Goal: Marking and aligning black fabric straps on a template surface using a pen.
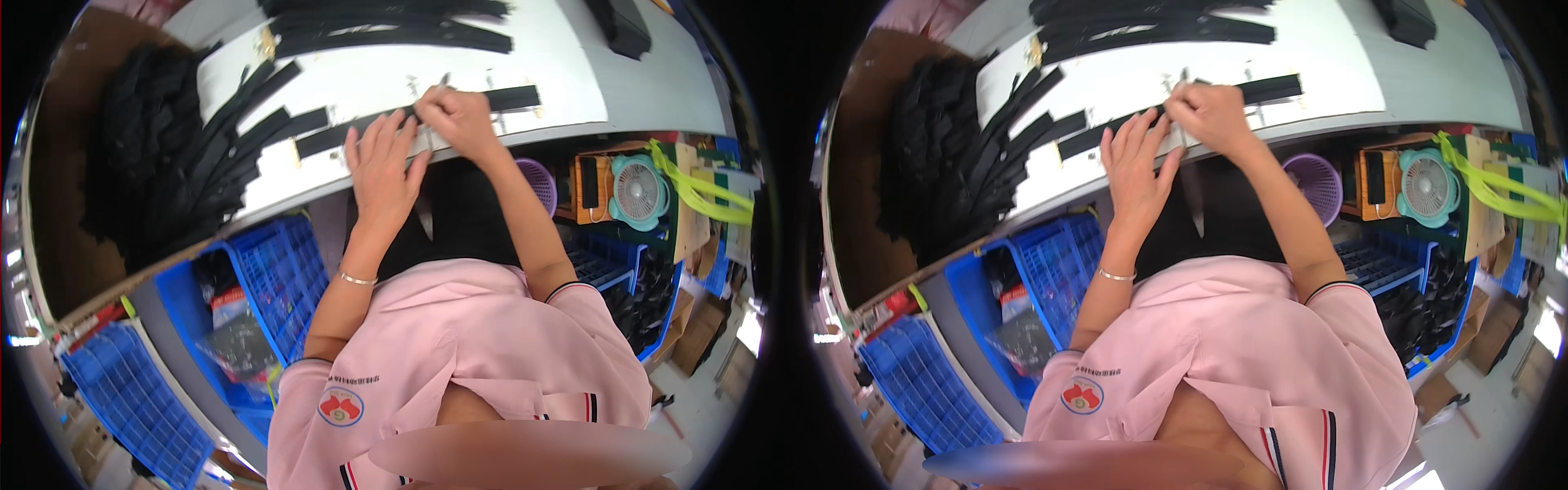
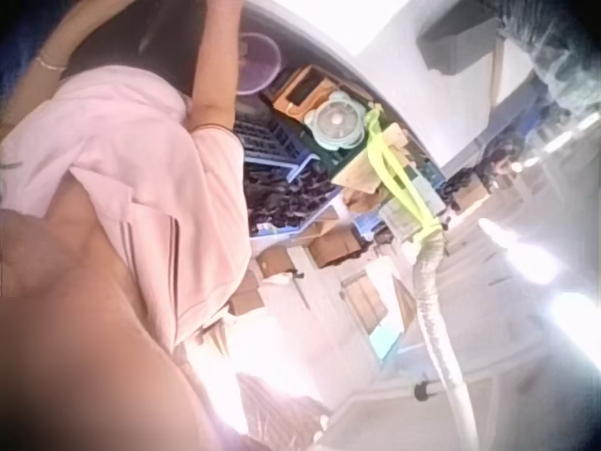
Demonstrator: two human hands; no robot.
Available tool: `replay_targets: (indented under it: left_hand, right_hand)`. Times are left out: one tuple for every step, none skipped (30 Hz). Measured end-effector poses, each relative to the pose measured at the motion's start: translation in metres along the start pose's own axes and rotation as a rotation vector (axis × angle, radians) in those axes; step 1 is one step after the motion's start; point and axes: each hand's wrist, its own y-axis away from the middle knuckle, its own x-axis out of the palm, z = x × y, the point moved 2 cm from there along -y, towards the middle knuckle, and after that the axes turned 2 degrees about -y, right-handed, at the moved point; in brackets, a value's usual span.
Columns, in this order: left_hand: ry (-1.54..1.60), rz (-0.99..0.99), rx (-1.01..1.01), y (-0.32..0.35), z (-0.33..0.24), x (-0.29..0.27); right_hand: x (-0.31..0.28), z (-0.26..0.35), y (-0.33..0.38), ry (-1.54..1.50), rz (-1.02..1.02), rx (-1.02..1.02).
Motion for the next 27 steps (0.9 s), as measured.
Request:
replay_targets:
  left_hand:
    - [-0.008,0.005,0.004,-0.001,0.0,0.002]
    - [-0.011,0.014,0.001,0.0,-0.001,0.0]
    - [-0.014,0.015,0.005,-0.001,-0.002,-0.001]
    - [-0.022,0.023,0.002,0.001,0.001,-0.003]
    - [-0.023,0.028,0.009,0.002,0.001,-0.002]
    - [-0.025,0.034,0.014,0.002,-0.001,0.0]
    - [-0.038,0.036,0.007,0.004,0.0,-0.003]
    - [-0.048,0.027,0.021,0.005,0.0,-0.002]
    - [-0.065,0.018,0.028,0.006,0.0,-0.003]
    - [-0.064,0.018,0.028,0.006,-0.002,-0.003]
    - [-0.067,0.023,0.023,0.007,-0.002,-0.003]
    - [-0.059,0.027,0.028,0.007,-0.002,-0.003]
    - [-0.067,0.024,0.044,0.007,-0.002,-0.002]
    - [-0.071,0.018,0.051,0.008,0.0,-0.001]
    - [-0.077,0.014,0.052,0.009,0.0,-0.002]
    - [-0.077,0.001,0.06,0.009,0.0,-0.002]
    - [-0.068,0.006,0.055,0.008,0.0,-0.001]
    - [-0.059,0.014,0.048,0.007,0.0,-0.002]
    - [-0.059,0.007,0.051,0.007,-0.001,-0.001]
    - [-0.063,0.008,0.055,0.006,-0.001,0.0]
    - [-0.068,0.007,0.057,0.005,-0.001,0.0]
    - [-0.069,0.001,0.056,0.004,-0.003,-0.001]
    - [-0.045,-0.004,0.033,0.004,-0.005,-0.001]
    - [-0.022,-0.009,0.007,0.004,-0.007,-0.001]
    - [-0.021,-0.014,0.004,0.001,-0.01,0.001]
    - [0.003,-0.03,0.024,-0.005,-0.013,0.004]
    - [0.027,-0.044,0.044,-0.01,-0.017,0.008]
  right_hand:
    - [-0.001,-0.001,0.0,-0.05,0.005,0.047]
    - [-0.002,-0.001,0.003,-0.086,0.025,0.082]
    - [-0.001,-0.005,0.004,-0.159,0.016,0.085]
    - [-0.003,0.004,0.005,-0.224,0.047,0.115]
    - [-0.008,0.005,0.008,-0.212,0.018,0.078]
    - [-0.014,0.006,0.015,-0.049,-0.052,-0.048]
    - [-0.024,0.023,0.016,-0.036,-0.14,-0.076]
    - [-0.032,0.026,0.022,-0.002,-0.236,-0.14]
    - [-0.042,0.029,0.028,0.215,-0.258,-0.148]
    - [-0.049,0.03,0.032,0.286,-0.32,-0.19]
    - [-0.053,0.027,0.037,0.353,-0.379,-0.227]
    - [-0.057,0.017,0.041,0.465,-0.398,-0.262]
    - [-0.062,0.005,0.048,0.573,-0.41,-0.293]
    - [-0.065,-0.005,0.057,0.554,-0.297,-0.199]
    - [-0.07,-0.006,0.062,0.561,-0.307,-0.211]
    - [-0.073,-0.008,0.066,0.629,-0.271,-0.223]
    - [-0.077,-0.011,0.068,0.696,-0.232,-0.233]
    - [-0.083,-0.016,0.072,0.688,-0.229,-0.186]
    - [-0.088,-0.022,0.074,0.69,-0.233,-0.193]
    - [-0.094,-0.029,0.076,0.717,-0.254,-0.197]
    - [-0.097,-0.03,0.074,0.742,-0.273,-0.204]
    - [-0.096,-0.03,0.073,0.745,-0.278,-0.208]
    - [-0.095,-0.03,0.073,0.746,-0.278,-0.214]
    - [-0.093,-0.029,0.074,0.72,-0.294,-0.207]
    - [-0.092,-0.028,0.075,0.696,-0.309,-0.198]
    - [-0.091,-0.029,0.075,0.687,-0.316,-0.197]
    - [-0.092,-0.029,0.075,0.689,-0.314,-0.2]
